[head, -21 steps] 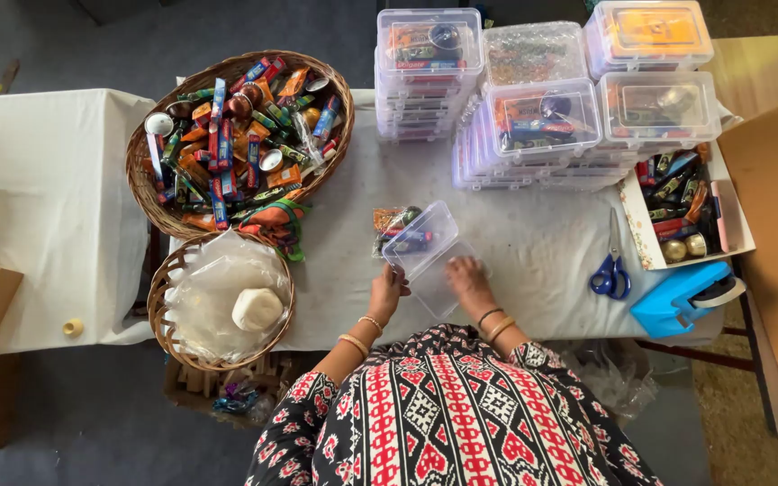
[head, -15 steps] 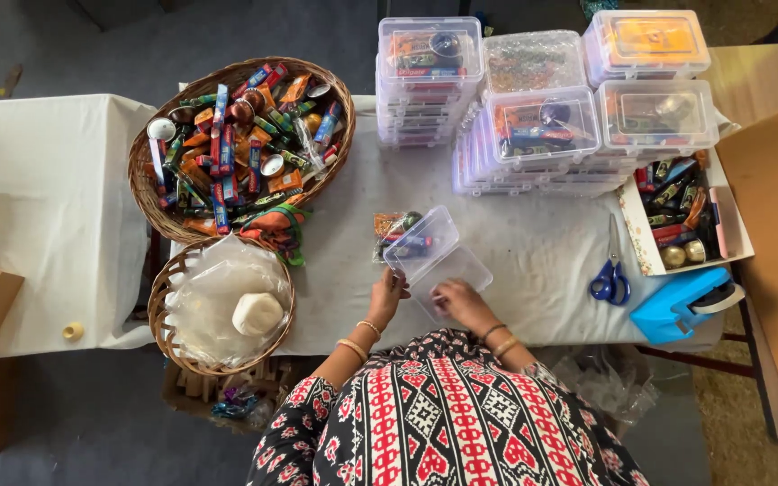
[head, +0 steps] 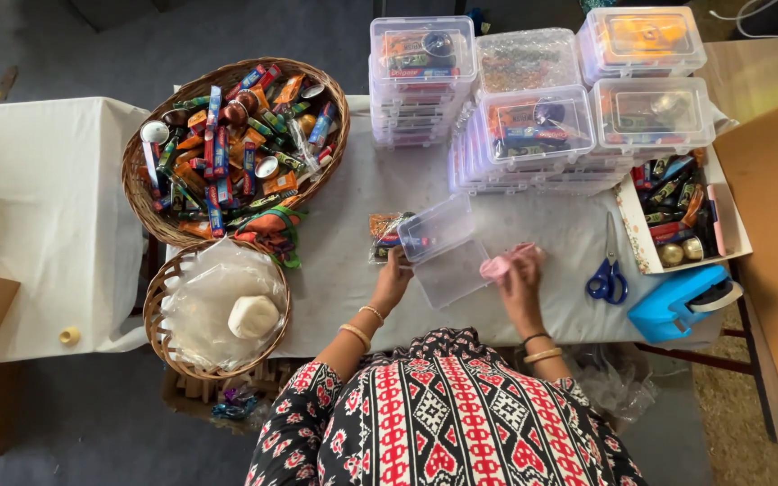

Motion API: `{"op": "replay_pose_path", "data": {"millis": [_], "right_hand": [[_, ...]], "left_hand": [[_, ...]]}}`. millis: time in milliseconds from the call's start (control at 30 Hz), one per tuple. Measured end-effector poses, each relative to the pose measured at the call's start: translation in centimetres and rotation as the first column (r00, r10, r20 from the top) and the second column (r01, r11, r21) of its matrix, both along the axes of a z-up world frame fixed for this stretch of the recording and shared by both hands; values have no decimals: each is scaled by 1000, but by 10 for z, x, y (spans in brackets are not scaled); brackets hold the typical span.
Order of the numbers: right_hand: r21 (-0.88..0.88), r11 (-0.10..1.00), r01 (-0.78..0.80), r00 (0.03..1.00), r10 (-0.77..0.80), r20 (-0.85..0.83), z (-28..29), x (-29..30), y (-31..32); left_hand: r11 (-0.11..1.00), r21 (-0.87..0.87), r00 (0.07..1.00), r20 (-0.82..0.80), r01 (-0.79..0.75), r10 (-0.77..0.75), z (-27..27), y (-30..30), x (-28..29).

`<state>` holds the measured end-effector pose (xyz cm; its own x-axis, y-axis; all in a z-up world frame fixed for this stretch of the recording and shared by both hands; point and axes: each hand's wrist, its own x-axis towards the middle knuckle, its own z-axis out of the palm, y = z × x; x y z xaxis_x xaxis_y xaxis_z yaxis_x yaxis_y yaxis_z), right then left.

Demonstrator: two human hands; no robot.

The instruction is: The person wraps snack bars in clear plastic and places the wrapped items into small plastic storage boxes, closing the boxes and stacking them with others on the table. They occasionally pick more snack bars from a basket and wipe the table with a pink cloth.

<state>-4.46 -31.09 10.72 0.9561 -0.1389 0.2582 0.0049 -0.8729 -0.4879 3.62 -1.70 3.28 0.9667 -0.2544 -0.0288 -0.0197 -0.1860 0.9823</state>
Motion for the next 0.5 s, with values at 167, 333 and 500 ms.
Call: {"op": "replay_pose_path", "data": {"millis": [167, 333, 500], "right_hand": [[47, 995, -87, 971, 96, -220, -1, -13, 20], [152, 987, -52, 973, 85, -215, -8, -11, 14], [184, 982, -34, 972, 75, -222, 6, -6, 12]], "left_hand": [[955, 270, 990, -21, -126, 136, -18, 10, 11], [829, 422, 928, 230, -367, 294, 10, 25, 34], [803, 523, 958, 194, -285, 213, 25, 22, 65]]}}
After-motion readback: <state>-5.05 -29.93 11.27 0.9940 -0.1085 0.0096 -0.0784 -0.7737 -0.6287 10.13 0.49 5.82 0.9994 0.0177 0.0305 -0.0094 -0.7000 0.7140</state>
